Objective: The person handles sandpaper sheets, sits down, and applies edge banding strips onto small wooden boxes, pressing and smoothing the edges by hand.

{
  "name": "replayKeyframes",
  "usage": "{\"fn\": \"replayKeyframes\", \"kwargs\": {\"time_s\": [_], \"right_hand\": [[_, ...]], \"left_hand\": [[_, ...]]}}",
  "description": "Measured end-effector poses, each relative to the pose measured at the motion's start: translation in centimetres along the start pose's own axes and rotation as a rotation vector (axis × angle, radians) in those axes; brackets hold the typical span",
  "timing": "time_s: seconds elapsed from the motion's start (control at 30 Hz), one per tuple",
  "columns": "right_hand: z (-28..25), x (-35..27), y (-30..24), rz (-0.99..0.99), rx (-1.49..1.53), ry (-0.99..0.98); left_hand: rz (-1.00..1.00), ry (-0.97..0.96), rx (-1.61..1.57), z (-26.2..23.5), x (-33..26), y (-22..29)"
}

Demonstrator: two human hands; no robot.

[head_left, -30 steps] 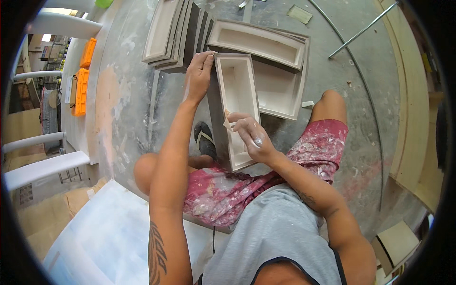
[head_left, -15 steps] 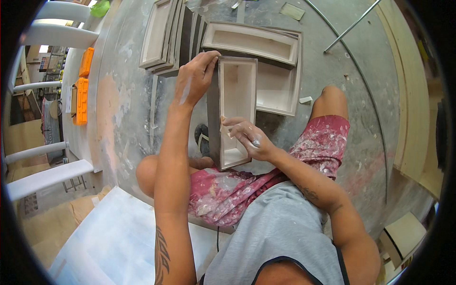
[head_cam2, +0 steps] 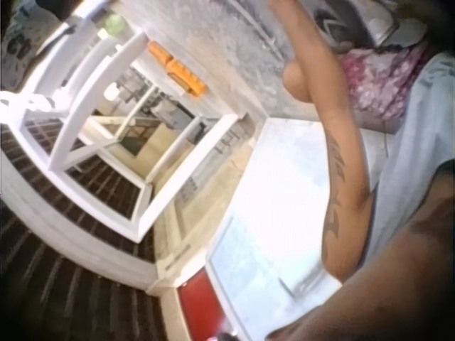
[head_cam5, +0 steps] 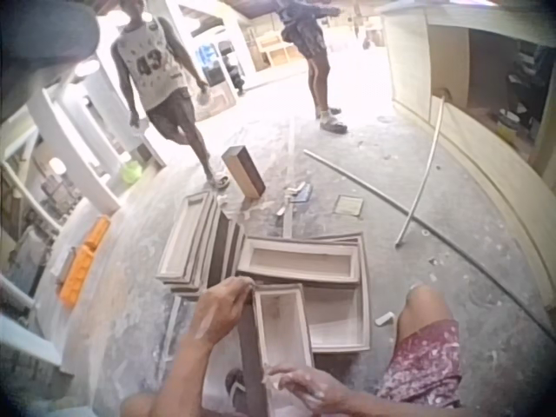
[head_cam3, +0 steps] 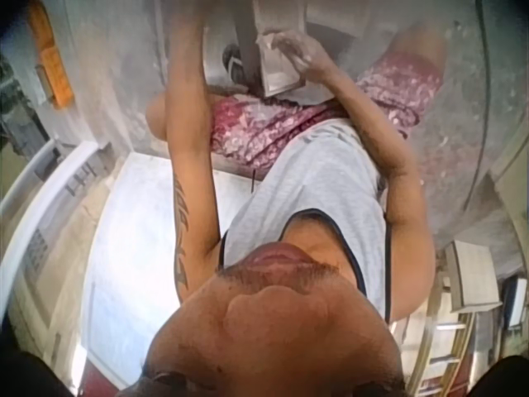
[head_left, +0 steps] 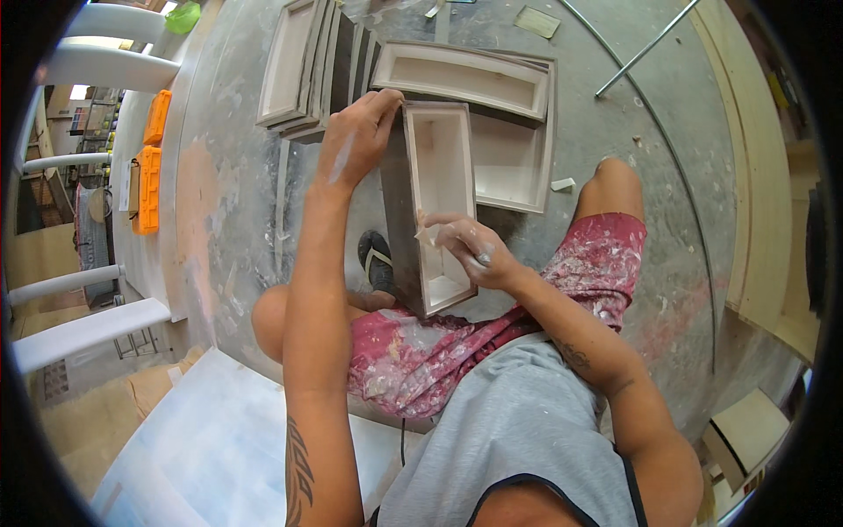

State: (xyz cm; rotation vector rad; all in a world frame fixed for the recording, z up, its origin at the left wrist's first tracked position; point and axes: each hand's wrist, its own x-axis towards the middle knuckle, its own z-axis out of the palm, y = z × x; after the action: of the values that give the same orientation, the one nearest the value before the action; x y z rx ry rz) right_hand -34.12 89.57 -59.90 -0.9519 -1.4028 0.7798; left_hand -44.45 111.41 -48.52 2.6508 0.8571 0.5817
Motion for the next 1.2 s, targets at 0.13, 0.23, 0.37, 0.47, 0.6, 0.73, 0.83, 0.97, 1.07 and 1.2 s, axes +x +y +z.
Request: {"fn": "replayKeyframes", "kwargs": {"time_s": [0.13,0.23,0.37,0.47,0.6,0.73,0.83,0.97,1.07,1.2], "right_hand": [[-0.3,-0.1,-0.2,0.050,0.034,0.005],[-0.4,-0.1,-0.4,0.058,0.031,0.001],[-0.2,-0.1,-0.1,0.011,0.008,-0.003],[-0.1,0.0,-0.1,0.005,0.021,-0.016],[-0.1,-0.1,0.0,0.051,0.061,-0.045],[-0.3,-0.1,0.0,0.061,0.060,-0.052],[-0.4,-0.1,0.2,0.059,0.064,-0.053],[-0.5,-0.1,0.1,0.057,0.083,-0.048],[-0.6,0.0,0.1,0.049,0.070,-0.058],[-0.4,-0.1,0.4,0.048,0.098,-0.056]], "left_hand": [[-0.002,0.002,0.025,-0.1,0.2,-0.1],[-0.007,0.004,0.035,-0.1,0.1,-0.2],[-0.026,0.002,0.003,-0.1,0.1,0.4],[-0.038,-0.031,-0.024,-0.3,0.1,0.7],[0.011,-0.013,-0.026,-0.2,0.1,0.1],[0.041,0.010,-0.006,-0.1,0.0,-0.1],[0.042,0.010,0.013,-0.2,0.1,-0.1],[-0.033,-0.047,-0.014,-0.2,0.1,0.1],[0.061,0.042,0.048,0.4,-0.1,-0.5],[0.053,0.017,0.041,0.7,0.0,-0.6]]}}
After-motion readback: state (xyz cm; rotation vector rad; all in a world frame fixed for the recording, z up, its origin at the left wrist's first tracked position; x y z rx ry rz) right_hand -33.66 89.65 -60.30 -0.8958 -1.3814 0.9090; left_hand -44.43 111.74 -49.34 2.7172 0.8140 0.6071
